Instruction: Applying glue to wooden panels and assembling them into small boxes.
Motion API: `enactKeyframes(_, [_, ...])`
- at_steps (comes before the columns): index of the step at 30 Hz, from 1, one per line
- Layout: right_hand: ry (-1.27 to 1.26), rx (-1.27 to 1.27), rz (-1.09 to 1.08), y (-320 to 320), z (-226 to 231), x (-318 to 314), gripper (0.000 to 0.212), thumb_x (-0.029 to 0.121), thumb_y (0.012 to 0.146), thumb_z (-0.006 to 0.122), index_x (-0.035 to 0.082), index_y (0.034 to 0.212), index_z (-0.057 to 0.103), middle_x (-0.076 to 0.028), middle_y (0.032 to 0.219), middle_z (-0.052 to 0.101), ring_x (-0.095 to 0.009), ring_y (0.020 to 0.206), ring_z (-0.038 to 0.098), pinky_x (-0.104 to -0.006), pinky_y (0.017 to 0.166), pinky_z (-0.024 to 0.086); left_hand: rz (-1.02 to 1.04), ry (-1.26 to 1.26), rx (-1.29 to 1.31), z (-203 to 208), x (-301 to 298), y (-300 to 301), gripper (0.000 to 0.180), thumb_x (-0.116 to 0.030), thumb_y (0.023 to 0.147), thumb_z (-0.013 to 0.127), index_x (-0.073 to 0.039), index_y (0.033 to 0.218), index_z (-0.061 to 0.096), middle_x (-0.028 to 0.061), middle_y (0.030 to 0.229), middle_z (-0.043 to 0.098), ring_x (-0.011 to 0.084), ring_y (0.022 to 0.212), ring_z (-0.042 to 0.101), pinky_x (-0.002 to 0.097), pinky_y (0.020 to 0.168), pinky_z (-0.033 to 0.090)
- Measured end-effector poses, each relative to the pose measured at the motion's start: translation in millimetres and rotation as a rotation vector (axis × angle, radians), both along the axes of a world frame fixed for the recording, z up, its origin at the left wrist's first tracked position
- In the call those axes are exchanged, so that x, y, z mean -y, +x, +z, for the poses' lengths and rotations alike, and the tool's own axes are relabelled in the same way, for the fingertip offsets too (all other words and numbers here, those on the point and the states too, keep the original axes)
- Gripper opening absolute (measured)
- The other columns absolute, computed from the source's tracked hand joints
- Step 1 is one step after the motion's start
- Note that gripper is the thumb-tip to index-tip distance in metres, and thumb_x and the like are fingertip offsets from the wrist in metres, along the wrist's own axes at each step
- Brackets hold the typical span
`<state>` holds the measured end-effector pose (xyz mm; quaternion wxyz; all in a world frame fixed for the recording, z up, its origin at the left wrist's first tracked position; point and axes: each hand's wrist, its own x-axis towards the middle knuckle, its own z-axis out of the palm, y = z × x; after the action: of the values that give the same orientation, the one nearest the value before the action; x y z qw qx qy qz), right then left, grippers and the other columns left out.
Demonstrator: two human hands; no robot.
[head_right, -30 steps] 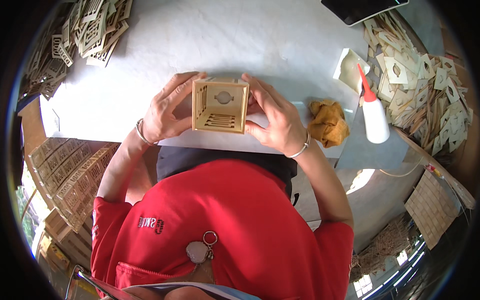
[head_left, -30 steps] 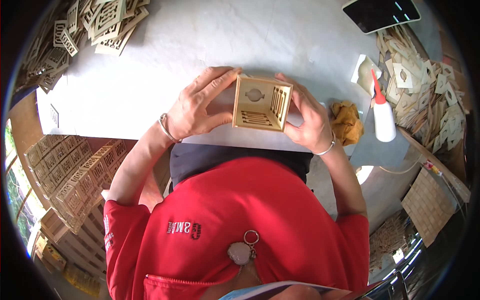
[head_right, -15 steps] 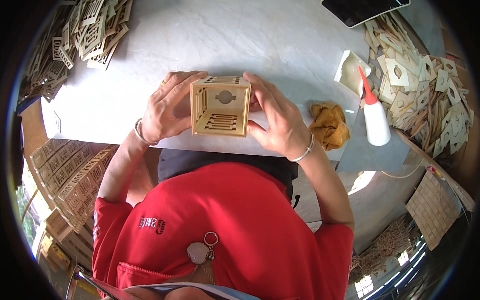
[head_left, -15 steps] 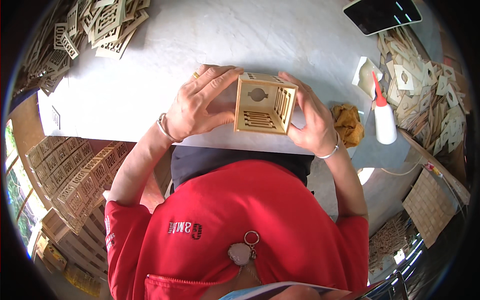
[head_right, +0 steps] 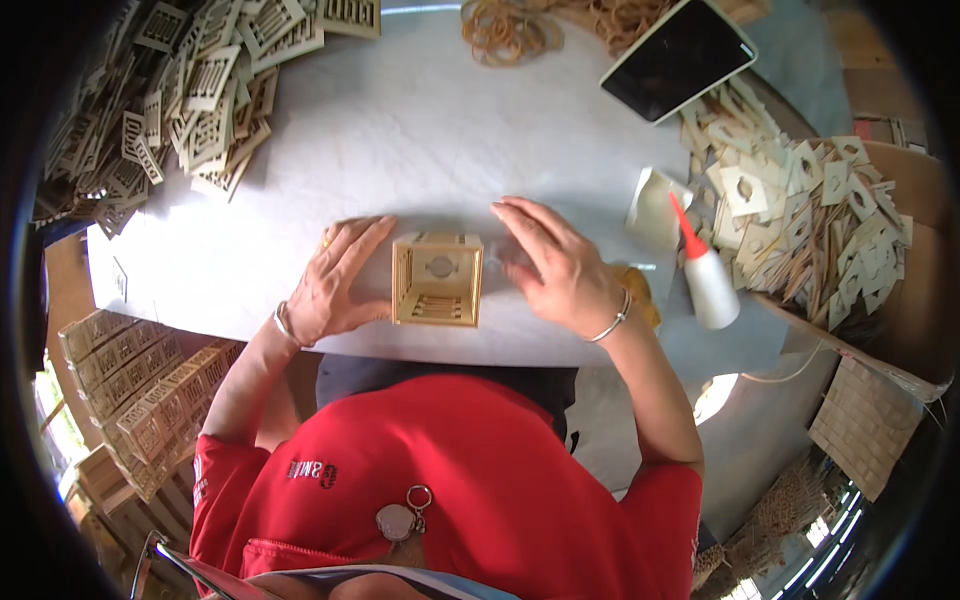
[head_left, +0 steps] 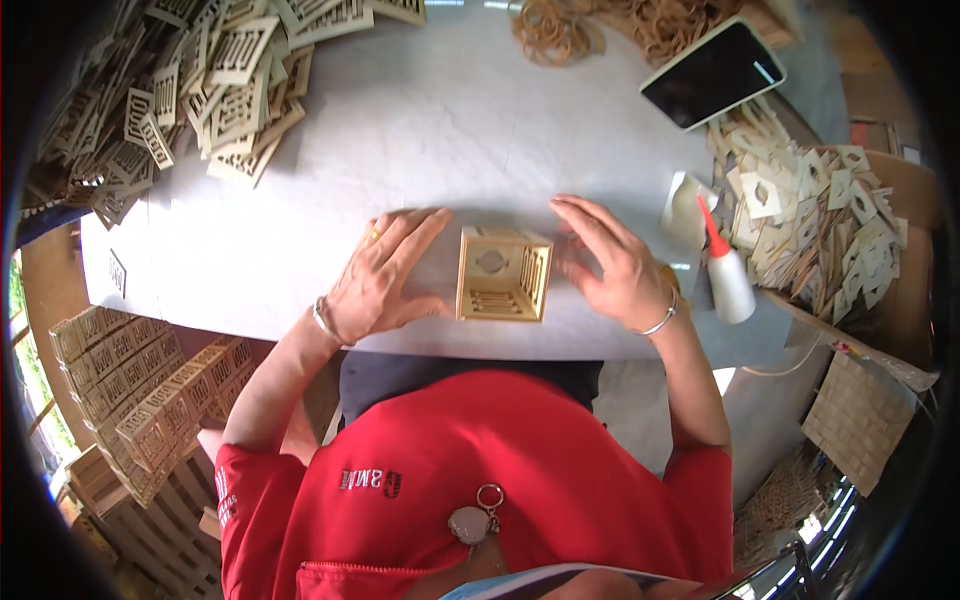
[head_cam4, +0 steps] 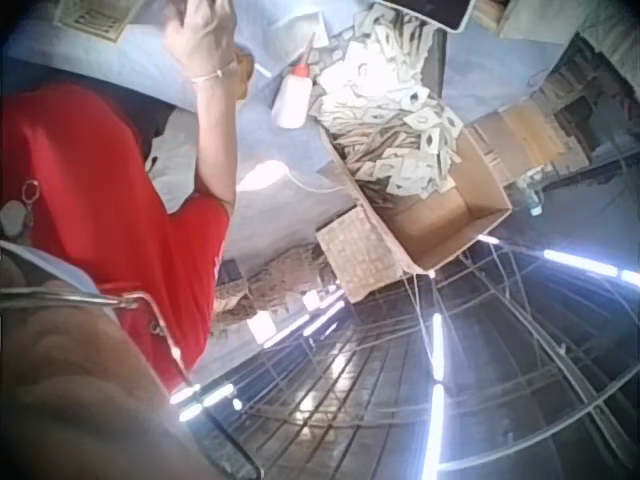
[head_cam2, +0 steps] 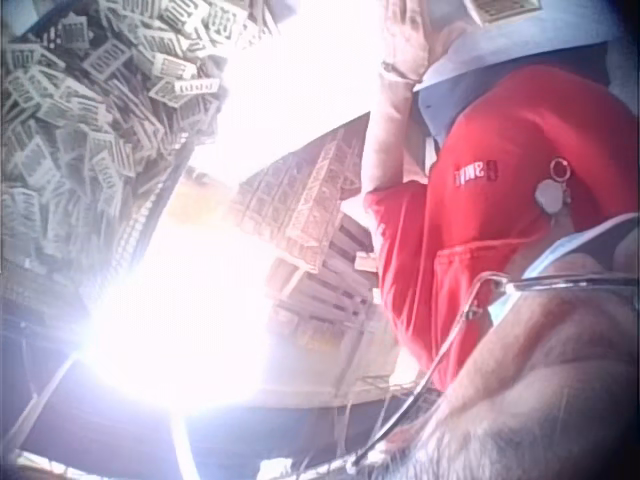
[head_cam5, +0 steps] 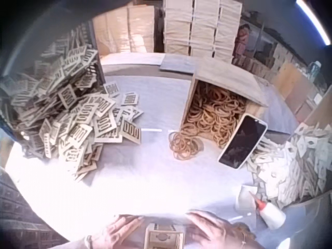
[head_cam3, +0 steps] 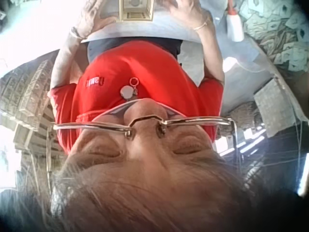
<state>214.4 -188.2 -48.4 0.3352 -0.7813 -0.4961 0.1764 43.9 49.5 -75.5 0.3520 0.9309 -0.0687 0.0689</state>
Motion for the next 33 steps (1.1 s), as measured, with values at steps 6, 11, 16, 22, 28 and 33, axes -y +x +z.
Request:
enactKeyframes(6, [0.124,0.283,-0.121,76,-18,-54,0.025,0.002,0.078,0.065,0.006,0.103,0.064,-0.008,0.100,0.062,-0.022,0.071,0.063,-0.0299,0.063,0.052,0.105,-0.061,-0.068,18,-16,-11,0.089,-0.039,0.063,0.080,0.003,0.132,0.043,0.0181,0.124,0.050,0.0343,0.109,0.051,0.0417,0.094,0.042])
enactKeyframes(11, [0.089,0.546,-0.237,109,-42,-100,0.017,0.007,0.077,0.067,0.011,0.095,0.066,-0.005,0.087,0.059,-0.025,0.070,0.061,-0.0348,0.060,0.051,0.174,-0.093,-0.065,25,-14,-14,0.083,-0.038,0.065,0.080,0.001,0.130,0.046,0.0171,0.123,0.052,0.0329,0.108,0.052,0.0399,0.092,0.043])
enactKeyframes(16, [0.180,0.658,-0.174,114,-48,-102,0.009,0.008,0.076,0.067,0.011,0.084,0.068,-0.004,0.082,0.059,-0.025,0.072,0.059,-0.0360,0.062,0.049,0.224,-0.100,-0.035,23,-19,-14,0.064,-0.026,0.071,0.078,-0.001,0.124,0.051,0.0155,0.121,0.053,0.0322,0.105,0.054,0.0388,0.090,0.045])
enactKeyframes(22, [0.258,0.676,-0.247,120,-26,-82,0.006,0.011,0.075,0.065,0.011,0.081,0.068,-0.002,0.079,0.064,-0.024,0.074,0.059,-0.0361,0.065,0.048,0.302,-0.261,0.002,29,-21,2,0.049,-0.018,0.076,0.074,-0.003,0.119,0.056,0.0139,0.118,0.057,0.0294,0.100,0.058,0.0360,0.083,0.050])
enactKeyframes(28, [0.165,0.600,-0.206,104,-12,-71,0.003,0.010,0.075,0.064,0.010,0.078,0.065,-0.004,0.077,0.065,-0.026,0.073,0.060,-0.0365,0.065,0.048,0.286,-0.370,0.002,36,-16,11,0.043,-0.020,0.083,0.068,0.000,0.119,0.057,0.0150,0.119,0.057,0.0258,0.102,0.059,0.0339,0.080,0.050])
enactKeyframes(33, [0.029,0.534,-0.107,86,-25,-51,0.011,0.006,0.074,0.065,0.005,0.085,0.063,-0.008,0.077,0.064,-0.026,0.074,0.060,-0.0366,0.067,0.049,0.284,-0.360,-0.010,35,-12,7,0.038,-0.016,0.083,0.068,-0.001,0.116,0.058,0.0139,0.119,0.057,0.0241,0.100,0.059,0.0327,0.078,0.050])
